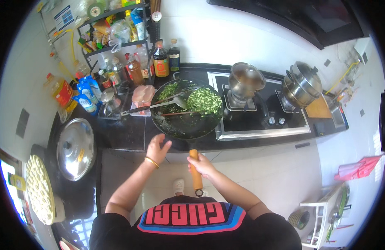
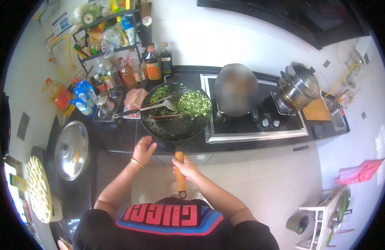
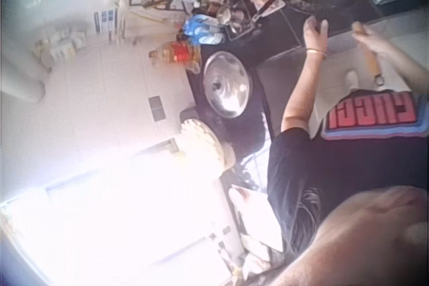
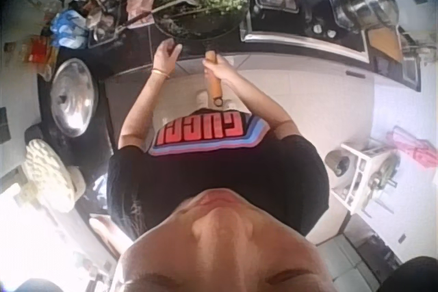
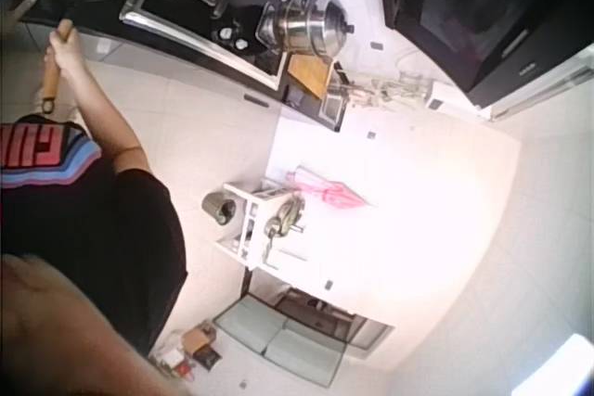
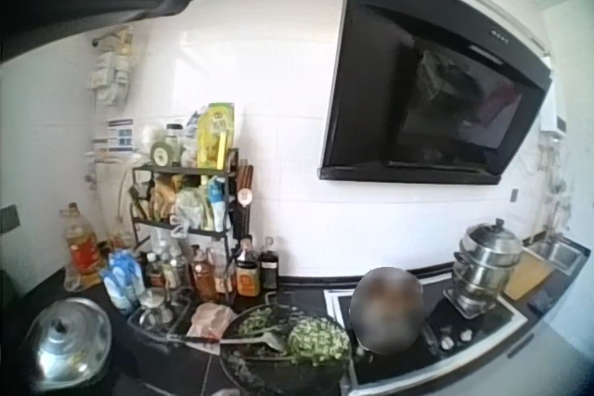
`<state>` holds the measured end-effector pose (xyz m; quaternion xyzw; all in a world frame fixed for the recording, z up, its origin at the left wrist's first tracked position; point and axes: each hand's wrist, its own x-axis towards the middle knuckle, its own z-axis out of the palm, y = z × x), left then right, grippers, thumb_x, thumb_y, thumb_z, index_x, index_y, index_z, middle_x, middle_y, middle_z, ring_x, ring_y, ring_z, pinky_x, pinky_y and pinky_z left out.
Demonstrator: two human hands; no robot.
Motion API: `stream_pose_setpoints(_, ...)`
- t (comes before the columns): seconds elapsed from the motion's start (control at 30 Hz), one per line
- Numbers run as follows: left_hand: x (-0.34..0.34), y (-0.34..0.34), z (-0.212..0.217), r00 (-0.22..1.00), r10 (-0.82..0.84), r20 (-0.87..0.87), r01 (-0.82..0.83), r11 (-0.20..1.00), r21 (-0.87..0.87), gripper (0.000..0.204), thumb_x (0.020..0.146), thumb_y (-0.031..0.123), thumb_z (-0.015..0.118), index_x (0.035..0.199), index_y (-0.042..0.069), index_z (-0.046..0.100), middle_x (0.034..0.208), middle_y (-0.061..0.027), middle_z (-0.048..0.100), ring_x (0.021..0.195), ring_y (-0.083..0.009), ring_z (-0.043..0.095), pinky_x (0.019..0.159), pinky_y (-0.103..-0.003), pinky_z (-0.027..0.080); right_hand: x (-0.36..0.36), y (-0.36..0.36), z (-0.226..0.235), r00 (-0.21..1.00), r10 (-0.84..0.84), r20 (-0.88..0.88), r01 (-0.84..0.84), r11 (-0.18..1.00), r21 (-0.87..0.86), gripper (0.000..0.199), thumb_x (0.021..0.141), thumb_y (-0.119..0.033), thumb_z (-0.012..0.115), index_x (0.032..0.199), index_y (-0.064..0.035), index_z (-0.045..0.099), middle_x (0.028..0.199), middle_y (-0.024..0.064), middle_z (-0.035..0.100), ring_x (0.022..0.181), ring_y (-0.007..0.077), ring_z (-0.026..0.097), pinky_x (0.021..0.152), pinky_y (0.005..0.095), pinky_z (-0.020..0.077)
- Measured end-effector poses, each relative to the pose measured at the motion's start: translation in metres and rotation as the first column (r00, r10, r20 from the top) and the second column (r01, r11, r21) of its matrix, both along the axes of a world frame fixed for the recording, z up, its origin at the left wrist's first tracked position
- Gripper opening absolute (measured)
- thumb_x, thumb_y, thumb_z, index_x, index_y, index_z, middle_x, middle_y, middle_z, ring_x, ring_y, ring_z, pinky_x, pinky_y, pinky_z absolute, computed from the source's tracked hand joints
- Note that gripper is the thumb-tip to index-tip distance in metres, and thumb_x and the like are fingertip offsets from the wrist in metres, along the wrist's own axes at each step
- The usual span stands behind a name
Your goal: The person drains chopped green vegetables from a wok into a sink, then wipes the kitchen countertop with a cloth. They move a plastic bag and a pot on the counter while cleaning. Finally, they wash the cloth in the sink and wipe the counter again.
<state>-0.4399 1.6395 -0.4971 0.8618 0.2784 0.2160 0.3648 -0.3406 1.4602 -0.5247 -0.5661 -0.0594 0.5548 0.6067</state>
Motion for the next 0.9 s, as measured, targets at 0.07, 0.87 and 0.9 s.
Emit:
stream_pose_setpoints(0.07, -0.013, -0.032, -0.015, 0.997, 0.072, -0.019, -0.075, 0.955, -0.287, 0.042, 0.082, 0.026, 0.061, 0.108, -0.006, 0.053, 0.100, -0.0209, 0.060, 0.091, -0.0270, 0.061, 0.077, -0.033, 0.048, -0.002, 0.000, -0.003, 1.000, 0.014, -0.005, -0.014, 0.999, 0.031, 0.024, 0.086, -0.023, 0.058, 0.094, -0.0049, 0.046, 0.073, 0.0053, 0.053, 0.062, 0.0143, 0.055, 0.054, 0.0290, 0.0489)
stream_pose_setpoints(0.87, -0.313, 0.261, 0.097, 0.418, 0.873, -0.252, -0.642, 0.480, 0.597, 0.055, 0.076, 0.032, 0.064, 0.121, 0.010, 0.041, 0.118, -0.0219, 0.043, 0.108, -0.0362, 0.046, 0.087, -0.041, 0.043, -0.039, 0.006, -0.017, 0.973, -0.144, 0.178, 0.146, 0.989, 0.002, 0.043, 0.083, -0.016, 0.061, 0.117, -0.0102, 0.037, 0.094, 0.0039, 0.051, 0.083, 0.0163, 0.056, 0.063, 0.0325, 0.0516)
stream_pose_setpoints(0.9, -0.316, 0.272, 0.104, 0.427, 0.852, -0.304, -0.619, 0.520, 0.588, 0.055, 0.076, 0.033, 0.064, 0.121, 0.011, 0.041, 0.118, -0.0218, 0.043, 0.108, -0.0361, 0.046, 0.086, -0.041, 0.043, -0.040, 0.008, -0.012, 0.977, -0.121, 0.177, 0.130, 0.991, -0.042, 0.046, 0.082, -0.016, 0.062, 0.119, -0.0102, 0.036, 0.094, 0.0044, 0.050, 0.078, 0.0165, 0.057, 0.060, 0.0319, 0.0504)
